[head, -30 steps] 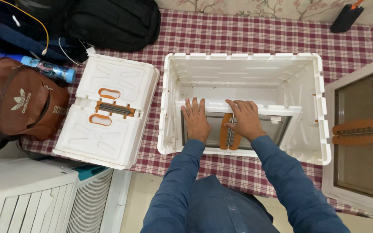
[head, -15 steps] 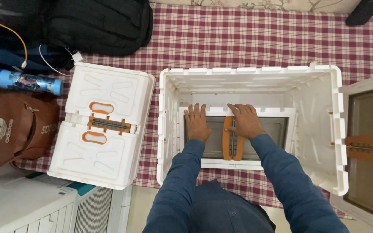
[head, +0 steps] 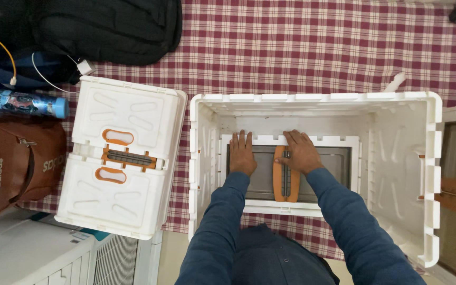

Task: The person disassembles stacked white plastic storage containers on a bed. They remove the top container, open it, and place it aside. They repeat the process with the second container, opening and setting it aside. Finally, they open the third container and place it next to the others.

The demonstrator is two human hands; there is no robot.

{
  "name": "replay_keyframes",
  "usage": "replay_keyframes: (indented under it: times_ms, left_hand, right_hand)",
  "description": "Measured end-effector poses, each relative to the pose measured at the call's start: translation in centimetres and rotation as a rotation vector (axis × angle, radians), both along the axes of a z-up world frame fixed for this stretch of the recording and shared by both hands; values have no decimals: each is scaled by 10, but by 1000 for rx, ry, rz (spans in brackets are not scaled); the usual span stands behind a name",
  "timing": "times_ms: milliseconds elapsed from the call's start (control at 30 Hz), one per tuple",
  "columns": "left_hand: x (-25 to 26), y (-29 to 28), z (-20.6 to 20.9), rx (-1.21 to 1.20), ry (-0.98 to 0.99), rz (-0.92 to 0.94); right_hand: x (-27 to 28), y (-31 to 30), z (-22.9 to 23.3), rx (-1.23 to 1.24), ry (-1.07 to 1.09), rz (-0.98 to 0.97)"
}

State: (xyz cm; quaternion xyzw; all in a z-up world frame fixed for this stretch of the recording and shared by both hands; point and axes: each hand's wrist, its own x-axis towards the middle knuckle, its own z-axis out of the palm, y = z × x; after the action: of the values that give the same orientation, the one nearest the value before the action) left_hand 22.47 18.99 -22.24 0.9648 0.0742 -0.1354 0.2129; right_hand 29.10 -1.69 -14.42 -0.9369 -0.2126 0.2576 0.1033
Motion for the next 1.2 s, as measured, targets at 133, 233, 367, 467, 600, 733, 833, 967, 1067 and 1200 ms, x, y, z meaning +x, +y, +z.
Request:
replay_keyframes:
  times_ms: [133,233,367,467,600,733,833,967,1067,1200]
  left_hand:
    - [7,4,-10,-9,87,-24]
    - [9,4,2,-42,140,43]
    - [18,0,56,-95,-198,156]
    - [32,5,116,-181,-302,304]
    - [36,22,203,-95,-629,307]
    - [32,46,250,56,-756,312]
    - [25,61,253,109,-573,365]
    - [22,72,234,89,-522,341]
    - [27,70,225,-12,-424,363]
    - [28,67,228,77,-448,329]
  right_hand:
    - [0,0,-7,-27,0,16]
    - [-7,3,-5,-94,-6,5]
    - [-20,11,19,-5,-286,-37]
    - [-20,27,48,302,-526,-79]
    - [-9,60,103,485,-770,1]
    - [4,86,142,414,-937,90]
    - [-1,90,151,320,-956,107]
    - [3,80,148,296,-882,-21]
    - [14,64,151,179,-994,-65]
    - [19,45,159,87,-824,-27]
